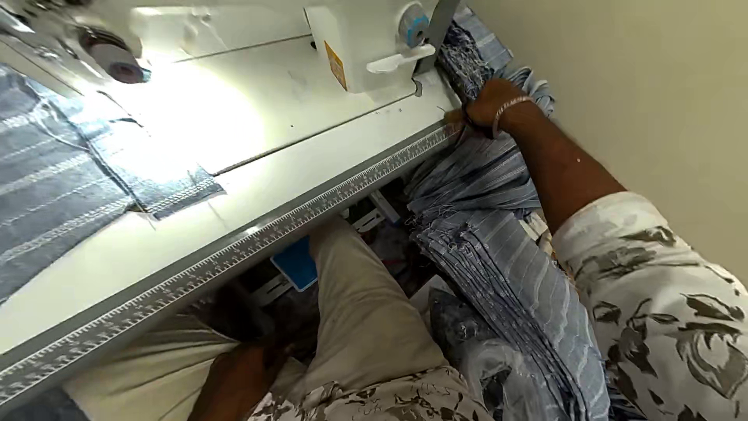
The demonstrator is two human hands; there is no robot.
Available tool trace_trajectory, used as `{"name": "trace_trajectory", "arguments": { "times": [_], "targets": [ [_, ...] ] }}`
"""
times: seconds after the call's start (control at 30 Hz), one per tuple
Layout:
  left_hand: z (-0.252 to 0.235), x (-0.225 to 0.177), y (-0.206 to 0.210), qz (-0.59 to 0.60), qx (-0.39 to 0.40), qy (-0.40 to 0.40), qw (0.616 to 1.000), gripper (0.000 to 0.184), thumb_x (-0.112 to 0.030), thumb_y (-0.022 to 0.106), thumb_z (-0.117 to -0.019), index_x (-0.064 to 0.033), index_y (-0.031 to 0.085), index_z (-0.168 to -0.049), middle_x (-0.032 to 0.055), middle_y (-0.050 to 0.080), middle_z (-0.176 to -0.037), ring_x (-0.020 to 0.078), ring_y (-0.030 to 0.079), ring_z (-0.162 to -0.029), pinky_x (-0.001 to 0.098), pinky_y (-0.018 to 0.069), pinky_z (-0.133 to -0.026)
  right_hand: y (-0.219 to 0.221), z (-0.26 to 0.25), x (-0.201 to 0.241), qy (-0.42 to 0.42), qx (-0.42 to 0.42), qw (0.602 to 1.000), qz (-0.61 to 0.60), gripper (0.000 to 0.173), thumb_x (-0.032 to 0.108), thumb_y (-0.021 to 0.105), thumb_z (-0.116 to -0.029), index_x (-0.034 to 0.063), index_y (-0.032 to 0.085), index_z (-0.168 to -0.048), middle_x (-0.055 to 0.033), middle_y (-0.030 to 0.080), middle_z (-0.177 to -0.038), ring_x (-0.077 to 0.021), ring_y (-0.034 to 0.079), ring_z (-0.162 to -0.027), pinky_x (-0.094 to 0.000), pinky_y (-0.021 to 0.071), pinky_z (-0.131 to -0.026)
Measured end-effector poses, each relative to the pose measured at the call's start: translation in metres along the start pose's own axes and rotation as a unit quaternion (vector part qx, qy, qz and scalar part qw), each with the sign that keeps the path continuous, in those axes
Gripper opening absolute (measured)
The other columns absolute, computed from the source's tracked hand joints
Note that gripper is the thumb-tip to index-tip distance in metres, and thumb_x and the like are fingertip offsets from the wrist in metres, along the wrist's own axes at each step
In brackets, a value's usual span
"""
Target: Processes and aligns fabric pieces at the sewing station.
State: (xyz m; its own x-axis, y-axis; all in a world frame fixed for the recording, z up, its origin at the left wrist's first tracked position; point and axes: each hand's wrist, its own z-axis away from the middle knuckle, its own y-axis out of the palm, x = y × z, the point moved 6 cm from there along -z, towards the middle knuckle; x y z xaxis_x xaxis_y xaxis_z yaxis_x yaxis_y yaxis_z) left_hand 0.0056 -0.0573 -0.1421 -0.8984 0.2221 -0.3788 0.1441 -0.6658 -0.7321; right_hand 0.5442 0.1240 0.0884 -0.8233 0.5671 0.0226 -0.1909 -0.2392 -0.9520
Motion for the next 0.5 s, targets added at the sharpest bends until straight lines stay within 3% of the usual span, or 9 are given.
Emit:
{"name": "trace_trajectory", "arguments": {
  "times": [0.07,0.17,0.27,0.33,0.37,0.43,0.5],
  "targets": [
    [0.000,0.001,-0.001,0.010,-0.029,0.012,0.999,0.036,-0.043,0.059,-0.1024,-0.0185,0.074,-0.125,0.0141,0.075,-0.114,0.0377,0.071,-0.108,0.0693,0.0494,-0.096,-0.009,-0.014,0.021,-0.024,-0.022,0.998,0.045,0.059,0.054,0.071,-0.0912,-0.0049,0.066,-0.095,-0.0230,0.067,-0.096,-0.0370,0.067,-0.089,-0.0613,0.0515,-0.080],
    [0.001,0.002,0.000,0.010,-0.047,0.021,0.999,0.033,-0.041,0.060,-0.1018,-0.0199,0.075,-0.123,0.0133,0.076,-0.111,0.0371,0.072,-0.104,0.0689,0.0512,-0.093,-0.007,-0.048,0.040,-0.100,-0.013,0.989,0.110,0.062,0.045,0.076,-0.0884,-0.0130,0.064,-0.104,-0.0349,0.063,-0.114,-0.0500,0.062,-0.112,-0.0713,0.0459,-0.092],
    [0.001,0.007,0.001,0.022,-0.035,0.015,0.999,0.033,-0.041,0.060,-0.1022,-0.0220,0.073,-0.125,0.0121,0.075,-0.113,0.0356,0.072,-0.105,0.0685,0.0519,-0.093,-0.012,-0.054,0.045,-0.184,-0.008,0.977,0.108,0.045,0.031,0.071,-0.0957,-0.0067,0.066,-0.120,-0.0316,0.064,-0.122,-0.0477,0.060,-0.120,-0.0690,0.0431,-0.102],
    [0.000,0.007,-0.001,0.027,-0.028,0.015,0.999,0.035,-0.043,0.058,-0.1028,-0.0222,0.072,-0.128,0.0134,0.075,-0.114,0.0373,0.071,-0.106,0.0695,0.0514,-0.093,-0.018,0.003,0.044,-0.239,-0.016,0.969,0.058,0.031,0.020,0.060,-0.1010,-0.0009,0.069,-0.121,-0.0245,0.068,-0.120,-0.0400,0.066,-0.113,-0.0617,0.0481,-0.101],
    [0.000,0.007,-0.001,0.028,-0.026,0.016,0.999,0.037,-0.044,0.058,-0.1029,-0.0217,0.072,-0.128,0.0145,0.075,-0.114,0.0389,0.071,-0.106,0.0704,0.0511,-0.092,-0.012,0.049,0.038,-0.271,0.005,0.962,0.018,0.024,0.019,0.061,-0.1009,0.0017,0.071,-0.114,-0.0188,0.072,-0.107,-0.0330,0.071,-0.097,-0.0561,0.0564,-0.090],
    [0.000,0.007,-0.003,0.027,-0.018,0.023,0.999,0.038,-0.045,0.057,-0.1033,-0.0210,0.072,-0.129,0.0160,0.074,-0.115,0.0410,0.070,-0.107,0.0718,0.0499,-0.093,0.039,0.160,0.002,-0.309,0.175,0.931,-0.090,0.007,0.010,0.068,-0.0952,0.0064,0.074,-0.096,-0.0076,0.072,-0.081,-0.0194,0.070,-0.069,-0.0432,0.0619,-0.066],
    [-0.001,0.003,-0.005,0.022,0.004,0.037,0.999,0.041,-0.046,0.054,-0.1041,-0.0198,0.071,-0.131,0.0173,0.073,-0.119,0.0424,0.069,-0.111,0.0722,0.0485,-0.096,0.124,0.262,-0.056,-0.251,0.392,0.881,-0.084,0.011,0.010,0.068,-0.0968,0.0085,0.078,-0.099,-0.0063,0.073,-0.081,-0.0189,0.069,-0.069,-0.0437,0.0605,-0.069]
  ]
}}
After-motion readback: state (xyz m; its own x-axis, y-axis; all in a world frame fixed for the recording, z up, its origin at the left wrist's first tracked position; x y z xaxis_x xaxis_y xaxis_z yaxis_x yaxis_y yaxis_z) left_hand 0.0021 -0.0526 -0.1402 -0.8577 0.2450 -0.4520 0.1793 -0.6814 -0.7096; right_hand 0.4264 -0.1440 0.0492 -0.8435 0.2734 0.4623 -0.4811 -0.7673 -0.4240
